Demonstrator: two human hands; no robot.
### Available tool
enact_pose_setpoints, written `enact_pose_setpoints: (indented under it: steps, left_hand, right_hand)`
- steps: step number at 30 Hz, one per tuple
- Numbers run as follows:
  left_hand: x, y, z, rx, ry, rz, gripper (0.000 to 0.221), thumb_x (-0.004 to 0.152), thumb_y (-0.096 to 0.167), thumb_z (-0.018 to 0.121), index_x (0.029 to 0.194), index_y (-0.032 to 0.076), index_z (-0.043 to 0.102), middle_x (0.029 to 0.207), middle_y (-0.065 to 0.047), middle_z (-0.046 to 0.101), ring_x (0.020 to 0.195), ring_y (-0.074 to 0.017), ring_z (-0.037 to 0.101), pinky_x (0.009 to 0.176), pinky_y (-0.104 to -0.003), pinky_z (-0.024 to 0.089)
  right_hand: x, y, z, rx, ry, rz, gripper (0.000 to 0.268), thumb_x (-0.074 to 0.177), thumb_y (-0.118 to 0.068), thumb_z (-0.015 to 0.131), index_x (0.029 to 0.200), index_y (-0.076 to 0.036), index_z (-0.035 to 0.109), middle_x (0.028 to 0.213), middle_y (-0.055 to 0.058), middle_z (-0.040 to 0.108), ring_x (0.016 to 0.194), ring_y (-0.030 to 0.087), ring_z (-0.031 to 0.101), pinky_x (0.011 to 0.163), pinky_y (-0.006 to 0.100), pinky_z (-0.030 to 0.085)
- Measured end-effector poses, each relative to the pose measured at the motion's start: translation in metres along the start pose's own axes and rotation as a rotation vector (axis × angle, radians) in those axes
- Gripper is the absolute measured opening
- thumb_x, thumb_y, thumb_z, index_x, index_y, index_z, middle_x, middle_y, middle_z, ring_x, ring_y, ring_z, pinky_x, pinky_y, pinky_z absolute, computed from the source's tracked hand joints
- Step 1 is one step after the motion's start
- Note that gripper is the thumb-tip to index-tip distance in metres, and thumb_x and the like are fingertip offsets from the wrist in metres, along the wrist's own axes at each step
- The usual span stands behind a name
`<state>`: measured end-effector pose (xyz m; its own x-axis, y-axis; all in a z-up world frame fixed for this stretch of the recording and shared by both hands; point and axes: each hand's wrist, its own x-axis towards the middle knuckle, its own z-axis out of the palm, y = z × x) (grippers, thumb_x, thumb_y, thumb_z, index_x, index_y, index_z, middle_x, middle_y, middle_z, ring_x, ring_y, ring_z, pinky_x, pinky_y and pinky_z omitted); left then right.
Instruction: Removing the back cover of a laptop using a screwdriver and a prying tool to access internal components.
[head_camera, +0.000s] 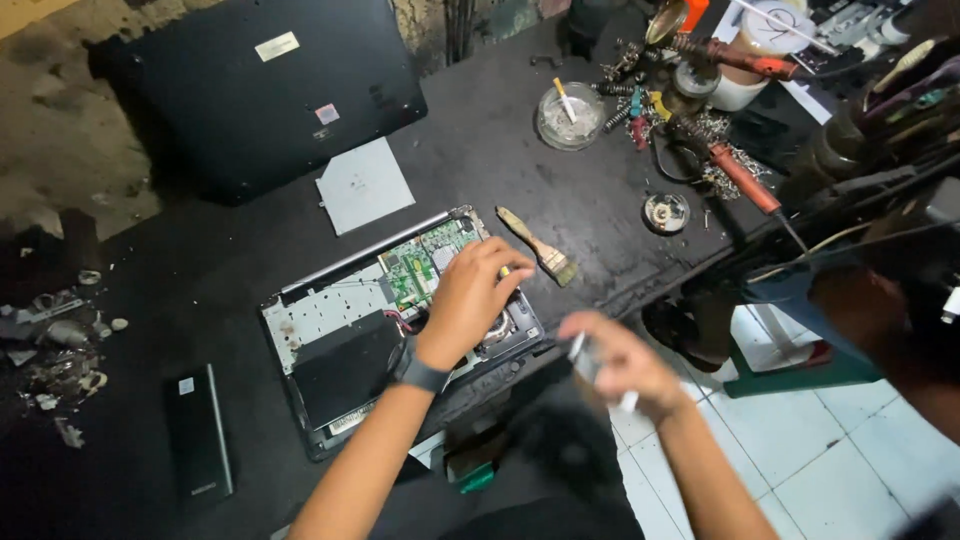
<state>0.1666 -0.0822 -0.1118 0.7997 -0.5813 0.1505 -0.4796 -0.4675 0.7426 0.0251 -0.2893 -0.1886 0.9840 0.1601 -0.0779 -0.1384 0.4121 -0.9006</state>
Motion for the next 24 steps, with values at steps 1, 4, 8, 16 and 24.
enact_pose_setpoints:
  steps: [1,4,8,16,24]
  left_hand:
    - [0.008,-0.004,0.006,0.067,-0.069,0.035,0.010,0.095,0.021,0.068,0.098,0.015,0.076,0.094,-0.006,0.070,0.093,-0.0321,0.064,0.087,-0.043,0.049]
    - [0.025,-0.031,0.034,0.194,-0.083,0.128,0.011,0.094,0.022,0.069,0.096,0.015,0.078,0.101,-0.002,0.068,0.090,-0.0277,0.058,0.086,-0.043,0.045]
    - [0.035,-0.042,0.041,0.274,-0.120,0.143,0.012,0.096,0.023,0.069,0.092,0.016,0.078,0.097,-0.002,0.066,0.085,-0.0261,0.054,0.083,-0.041,0.042]
    - [0.033,-0.036,0.031,0.231,-0.150,0.100,0.022,0.092,0.024,0.071,0.114,0.018,0.074,0.096,-0.005,0.068,0.090,-0.0282,0.059,0.087,-0.044,0.047]
    - [-0.032,-0.018,-0.055,0.049,-0.051,-0.014,0.032,0.101,0.031,0.054,0.120,0.009,0.068,0.116,-0.008,0.064,0.111,-0.0264,0.060,0.096,-0.045,0.047]
  right_hand:
    - [-0.026,0.038,-0.007,0.029,-0.082,0.138,0.088,0.064,-0.030,0.084,0.141,0.003,0.055,0.050,0.016,0.059,0.032,0.018,0.052,0.031,0.027,0.037]
    - [-0.053,0.037,0.020,-0.204,-0.114,0.506,0.064,0.090,-0.025,0.074,0.150,-0.018,0.052,0.065,0.001,0.052,0.059,0.012,0.056,0.061,0.026,0.054]
    - [-0.075,0.087,0.017,-0.222,0.037,0.637,0.058,0.093,-0.020,0.072,0.150,-0.021,0.056,0.069,0.004,0.050,0.063,0.013,0.058,0.065,0.026,0.049]
    - [-0.066,0.088,0.029,-0.114,0.150,0.573,0.055,0.100,-0.009,0.061,0.153,-0.018,0.047,0.060,0.008,0.045,0.041,0.022,0.059,0.043,0.034,0.054]
    - [-0.062,0.075,0.038,-0.235,0.146,0.645,0.057,0.096,-0.019,0.069,0.150,-0.019,0.048,0.053,0.005,0.047,0.038,0.019,0.057,0.035,0.029,0.046]
